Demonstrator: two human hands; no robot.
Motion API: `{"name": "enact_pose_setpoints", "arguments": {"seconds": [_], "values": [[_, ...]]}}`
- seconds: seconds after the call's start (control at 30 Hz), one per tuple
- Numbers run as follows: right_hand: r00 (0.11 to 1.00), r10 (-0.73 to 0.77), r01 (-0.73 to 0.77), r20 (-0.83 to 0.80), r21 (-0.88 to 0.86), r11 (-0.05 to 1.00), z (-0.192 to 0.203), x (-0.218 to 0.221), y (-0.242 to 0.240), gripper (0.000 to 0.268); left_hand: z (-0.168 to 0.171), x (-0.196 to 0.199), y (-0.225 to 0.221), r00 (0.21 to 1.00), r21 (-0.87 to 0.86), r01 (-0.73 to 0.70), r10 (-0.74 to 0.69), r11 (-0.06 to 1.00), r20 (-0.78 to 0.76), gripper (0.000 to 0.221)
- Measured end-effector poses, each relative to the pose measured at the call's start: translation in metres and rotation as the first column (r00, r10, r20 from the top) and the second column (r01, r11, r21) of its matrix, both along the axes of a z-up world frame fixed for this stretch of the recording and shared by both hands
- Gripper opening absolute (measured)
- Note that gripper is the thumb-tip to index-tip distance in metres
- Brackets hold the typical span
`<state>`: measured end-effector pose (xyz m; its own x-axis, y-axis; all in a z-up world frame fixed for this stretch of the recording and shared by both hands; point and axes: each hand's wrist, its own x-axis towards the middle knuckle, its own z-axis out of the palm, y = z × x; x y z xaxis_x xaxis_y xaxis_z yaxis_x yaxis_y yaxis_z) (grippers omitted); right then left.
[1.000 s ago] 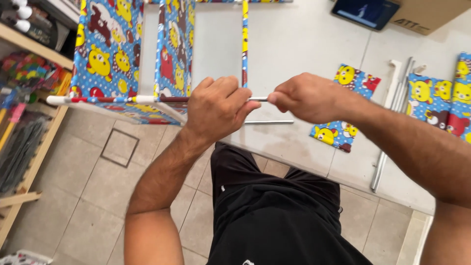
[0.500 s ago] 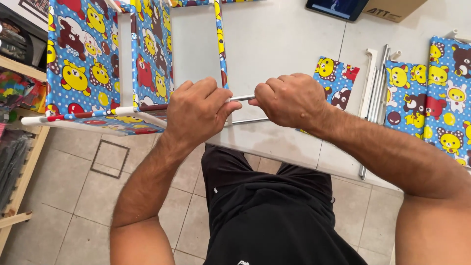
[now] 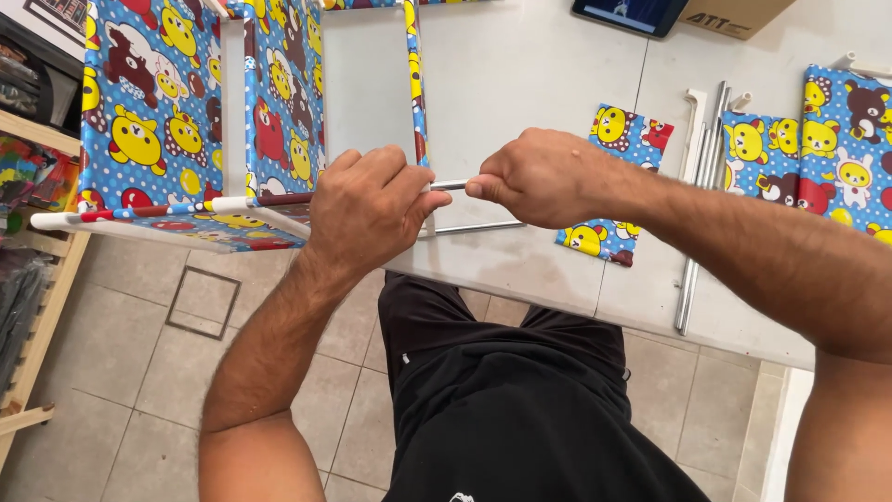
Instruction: Assembling a multi-tiered storage shelf by connecting metal rods, plastic frames, and fabric panels.
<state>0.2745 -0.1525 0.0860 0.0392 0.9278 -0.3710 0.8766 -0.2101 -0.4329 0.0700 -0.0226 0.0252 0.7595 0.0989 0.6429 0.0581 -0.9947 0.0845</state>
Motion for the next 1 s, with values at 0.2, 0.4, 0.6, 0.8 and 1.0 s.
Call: {"name": "enact_pose_setpoints", "arguments": {"seconds": [0.2,0.4,0.6,0.8,1.0], "values": [[0.974,0.092,-0.132,0.208,0.191,0.973,-0.005,-0.004,-0.015,0.054,0.0,0.0,0.0,1.0,0.023,-0.011,0.011,1.0,0.007,0.041],[0.85,0.055,-0.354,0.525,0.489,0.797,-0.033,0.002,-0.025,0.035,-0.002,0.001,-0.001,0.999,0.062,-0.022,0.02,0.998,0.032,0.041],[0.96,0.084,-0.139,0.266,0.193,0.971,0.003,0.007,-0.01,0.052,-0.002,0.005,-0.003,0.996,0.208,-0.051,0.035,0.977,0.084,0.037],[0.996,0.007,-0.024,-0.085,-0.206,0.978,0.009,0.006,0.01,0.06,0.004,0.006,-0.014,0.996,0.246,-0.045,0.023,0.968,0.091,0.035],[1.0,0.013,-0.011,0.025,-0.058,0.998,0.03,-0.008,-0.001,0.064,0.023,0.008,-0.012,0.998,0.262,-0.027,0.009,0.965,0.069,0.036]]}}
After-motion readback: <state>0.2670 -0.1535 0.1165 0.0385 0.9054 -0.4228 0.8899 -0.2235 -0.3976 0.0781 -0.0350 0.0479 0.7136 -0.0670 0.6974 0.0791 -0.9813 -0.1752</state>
